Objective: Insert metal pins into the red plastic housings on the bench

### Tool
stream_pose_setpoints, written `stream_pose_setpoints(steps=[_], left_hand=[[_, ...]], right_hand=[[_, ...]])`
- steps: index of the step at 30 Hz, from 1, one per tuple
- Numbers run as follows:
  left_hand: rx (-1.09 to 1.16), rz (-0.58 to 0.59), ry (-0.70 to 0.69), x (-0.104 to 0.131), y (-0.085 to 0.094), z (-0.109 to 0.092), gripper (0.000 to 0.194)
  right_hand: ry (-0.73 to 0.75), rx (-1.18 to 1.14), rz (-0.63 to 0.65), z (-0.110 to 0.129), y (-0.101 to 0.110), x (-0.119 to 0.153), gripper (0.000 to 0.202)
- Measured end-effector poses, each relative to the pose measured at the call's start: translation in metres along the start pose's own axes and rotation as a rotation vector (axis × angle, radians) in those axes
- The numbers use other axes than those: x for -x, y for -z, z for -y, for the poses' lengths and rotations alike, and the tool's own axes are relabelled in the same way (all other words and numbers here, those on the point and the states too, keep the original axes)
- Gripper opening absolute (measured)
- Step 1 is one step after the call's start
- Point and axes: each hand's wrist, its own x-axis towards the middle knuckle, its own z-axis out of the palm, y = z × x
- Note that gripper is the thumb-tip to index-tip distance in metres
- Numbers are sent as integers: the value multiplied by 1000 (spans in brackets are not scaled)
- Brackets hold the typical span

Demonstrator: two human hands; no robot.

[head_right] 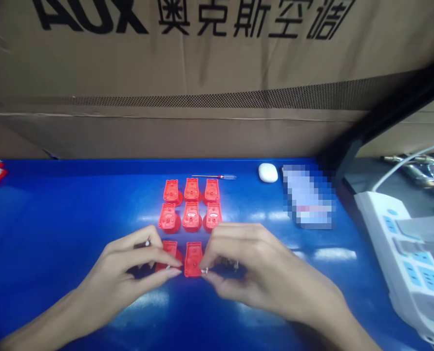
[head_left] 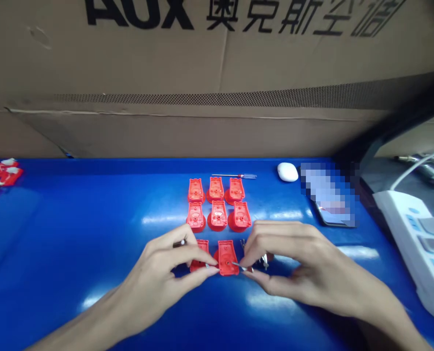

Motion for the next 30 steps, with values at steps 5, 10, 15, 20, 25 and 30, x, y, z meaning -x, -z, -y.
stream_pose_setpoints(steps=[5,10,15,20,25,30], left_hand=[[-11,5,4,0,0,1,12],[-7,14,16,1,1,1,12],[-2,8,3,0,0,1,12],[-11,9,16,0,0,1,13],[-13,7,11,1,0,1,14],[-14,4,8,2,0,1,15]], right_hand=[[-21,-25,7,0,-2,0,10],[-31,-38,16,2,-5,-1,15],[-7,-29,-13,2,-8,-2,18],[4,-24,-18,2,-8,-2,15],[-3,-31,-9,1,-5,-1,11],[-25,5,14,-3,-4,1,6]])
